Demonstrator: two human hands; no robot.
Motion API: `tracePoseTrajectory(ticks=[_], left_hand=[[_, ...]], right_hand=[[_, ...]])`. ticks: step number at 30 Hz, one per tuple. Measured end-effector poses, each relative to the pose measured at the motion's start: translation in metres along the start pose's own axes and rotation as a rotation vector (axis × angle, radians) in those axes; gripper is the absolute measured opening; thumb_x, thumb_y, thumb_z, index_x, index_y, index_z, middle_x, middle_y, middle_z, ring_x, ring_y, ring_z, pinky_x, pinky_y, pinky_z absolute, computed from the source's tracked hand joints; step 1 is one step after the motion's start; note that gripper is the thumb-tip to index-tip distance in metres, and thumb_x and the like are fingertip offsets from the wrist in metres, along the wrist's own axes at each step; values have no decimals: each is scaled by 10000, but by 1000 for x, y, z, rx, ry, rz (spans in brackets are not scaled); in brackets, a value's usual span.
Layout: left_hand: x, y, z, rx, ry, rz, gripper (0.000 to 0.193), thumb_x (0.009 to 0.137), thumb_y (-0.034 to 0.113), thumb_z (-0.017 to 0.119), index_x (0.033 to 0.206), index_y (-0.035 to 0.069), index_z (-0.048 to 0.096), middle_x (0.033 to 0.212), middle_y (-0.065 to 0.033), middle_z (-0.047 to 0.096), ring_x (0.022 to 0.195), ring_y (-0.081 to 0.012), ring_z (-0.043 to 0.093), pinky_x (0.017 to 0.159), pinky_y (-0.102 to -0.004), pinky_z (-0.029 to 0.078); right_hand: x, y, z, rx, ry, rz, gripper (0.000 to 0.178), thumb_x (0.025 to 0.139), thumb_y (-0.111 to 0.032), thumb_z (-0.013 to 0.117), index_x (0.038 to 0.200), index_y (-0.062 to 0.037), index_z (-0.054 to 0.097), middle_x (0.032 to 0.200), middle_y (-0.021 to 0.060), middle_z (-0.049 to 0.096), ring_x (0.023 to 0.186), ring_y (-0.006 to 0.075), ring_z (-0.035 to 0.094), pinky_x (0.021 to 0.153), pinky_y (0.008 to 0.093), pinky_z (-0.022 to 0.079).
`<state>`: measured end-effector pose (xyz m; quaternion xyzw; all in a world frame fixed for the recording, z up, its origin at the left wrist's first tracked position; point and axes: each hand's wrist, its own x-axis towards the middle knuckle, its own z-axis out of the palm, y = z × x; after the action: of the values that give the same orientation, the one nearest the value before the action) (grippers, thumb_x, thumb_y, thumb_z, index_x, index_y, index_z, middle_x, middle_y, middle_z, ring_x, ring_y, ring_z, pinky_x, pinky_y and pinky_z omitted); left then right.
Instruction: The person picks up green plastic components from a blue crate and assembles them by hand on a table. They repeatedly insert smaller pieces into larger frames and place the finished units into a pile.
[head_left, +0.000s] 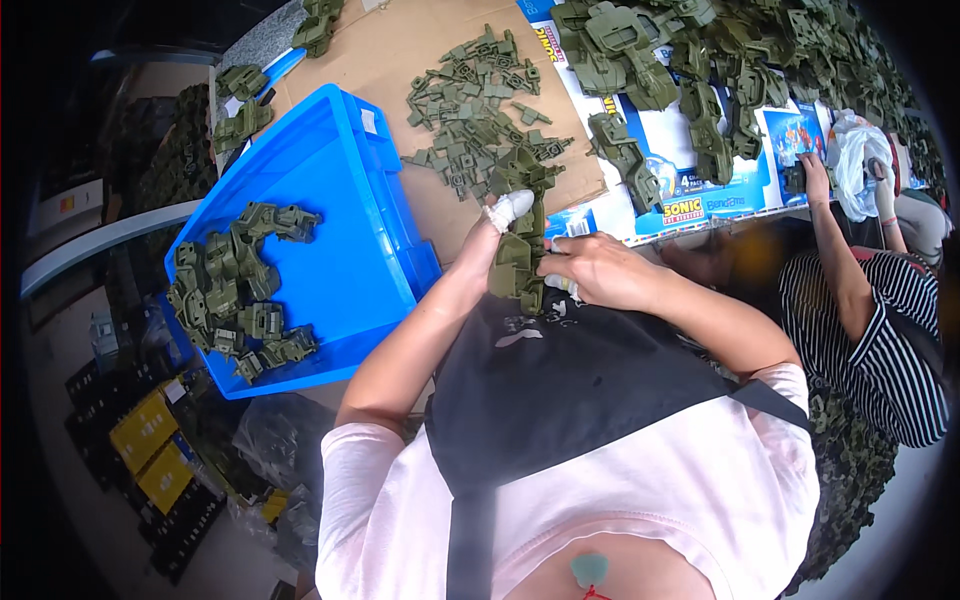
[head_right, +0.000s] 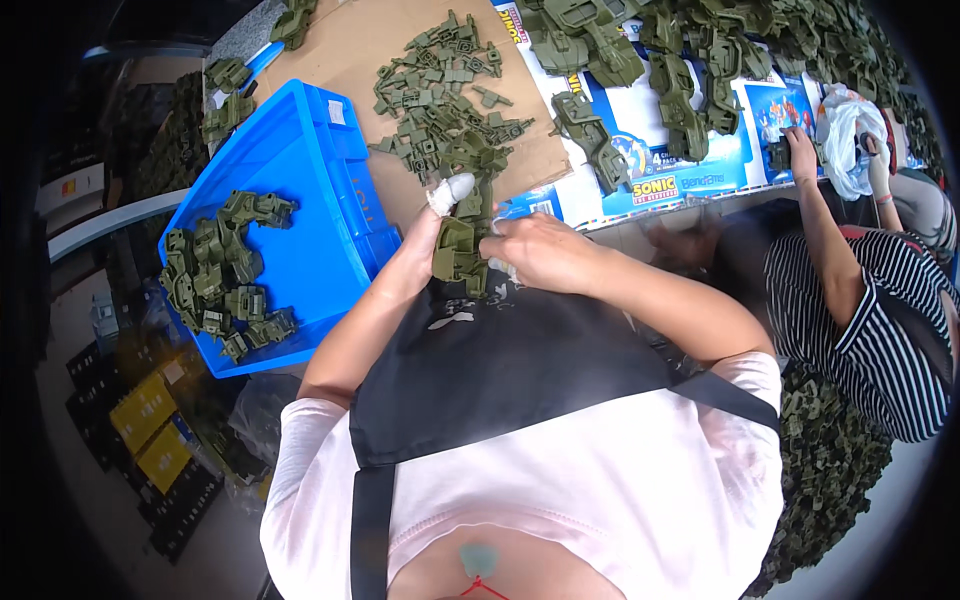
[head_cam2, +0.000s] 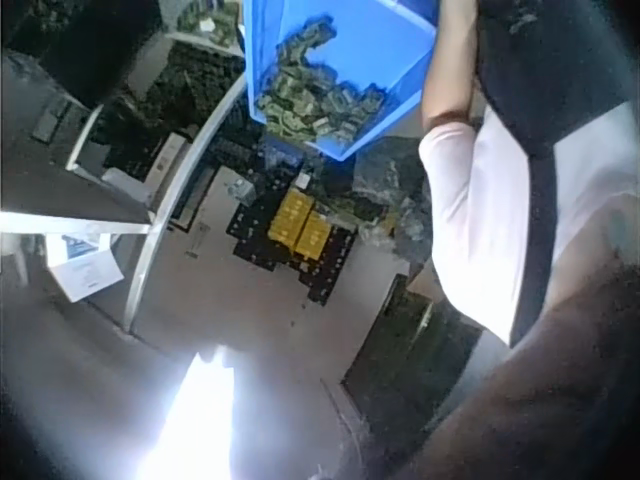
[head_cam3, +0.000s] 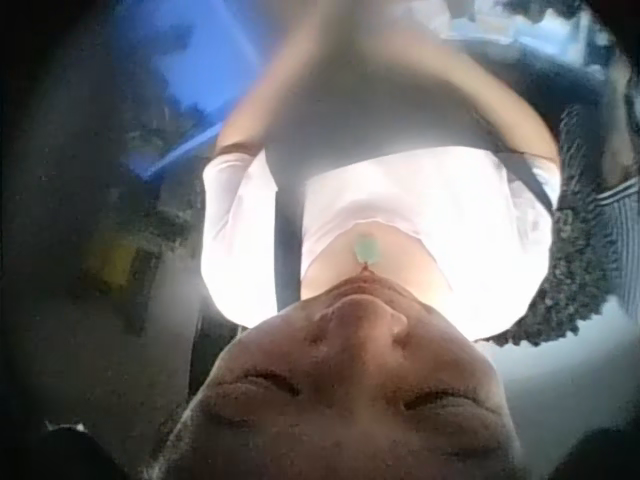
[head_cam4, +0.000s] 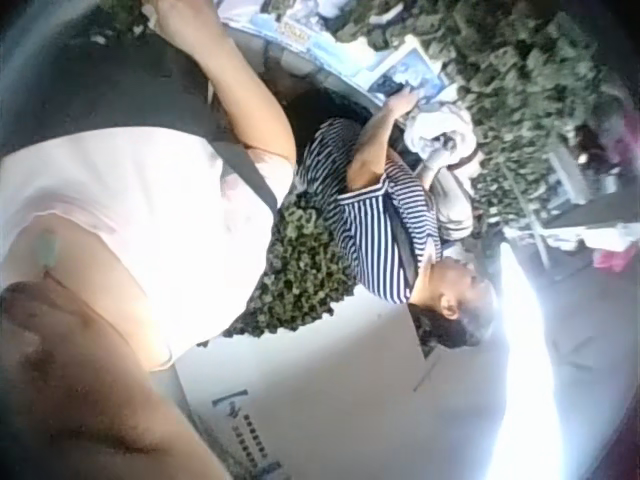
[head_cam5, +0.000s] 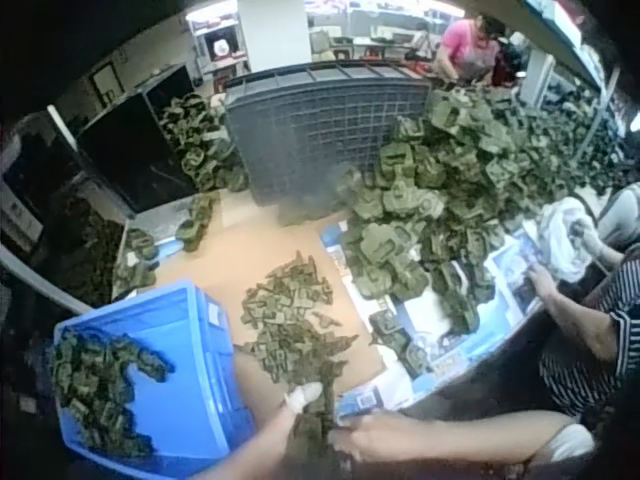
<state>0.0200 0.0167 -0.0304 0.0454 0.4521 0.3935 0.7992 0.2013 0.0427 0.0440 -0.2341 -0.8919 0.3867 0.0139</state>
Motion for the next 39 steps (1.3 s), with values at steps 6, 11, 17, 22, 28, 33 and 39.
tracePoseTrajectory(ticks=[6,11,17,22,28,33,39], left_hand=[[-5,-3,8,27,40,45,297,842,283,577,1050,80,519,886,-62,590,780,-171,603,662,-306,523],[-8,-6,15,158,107,114,304,890,325,505,1063,75,524,890,-67,599,783,-171,613,671,-307,533],[-3,14,-14,-82,-115,189,376,870,338,533,1145,98,445,993,-104,590,843,-229,615,692,-363,543],[-2,31,-13,-22,0,346,499,845,225,593,1270,155,341,1087,-86,542,919,-244,597,731,-388,539],[14,20,-15,115,-24,456,588,848,171,582,1336,175,255,1189,-94,476,1014,-248,552,822,-390,505],[10,15,11,86,119,592,726,767,81,649,1338,156,207,1269,-92,409,1090,-213,480,875,-338,438],[-5,27,20,94,158,773,426,760,7,630,1139,49,440,970,-60,590,805,-169,607,681,-293,525]], right_hand=[[-3,2,11,37,-8,-10,309,626,52,525,915,-36,591,804,156,576,775,331,590,670,425,468],[-3,14,25,104,-3,-41,387,578,76,520,937,-44,595,911,141,581,848,331,582,718,405,479],[-14,72,10,347,431,75,561,704,-143,672,1226,-108,470,1030,153,559,1024,319,503,860,401,406],[-70,158,45,-66,467,721,677,729,-120,659,1325,-49,346,1124,248,515,1070,374,479,904,421,381],[-19,55,29,768,750,233,649,809,-128,619,1373,-104,298,1342,129,403,1150,168,442,906,289,390],[7,18,32,795,430,329,688,821,-217,619,1391,-117,246,1364,132,375,1208,213,407,946,317,363],[5,28,21,1097,364,88,593,896,-259,506,1398,-119,225,1425,109,263,1311,206,245,1045,333,241]])
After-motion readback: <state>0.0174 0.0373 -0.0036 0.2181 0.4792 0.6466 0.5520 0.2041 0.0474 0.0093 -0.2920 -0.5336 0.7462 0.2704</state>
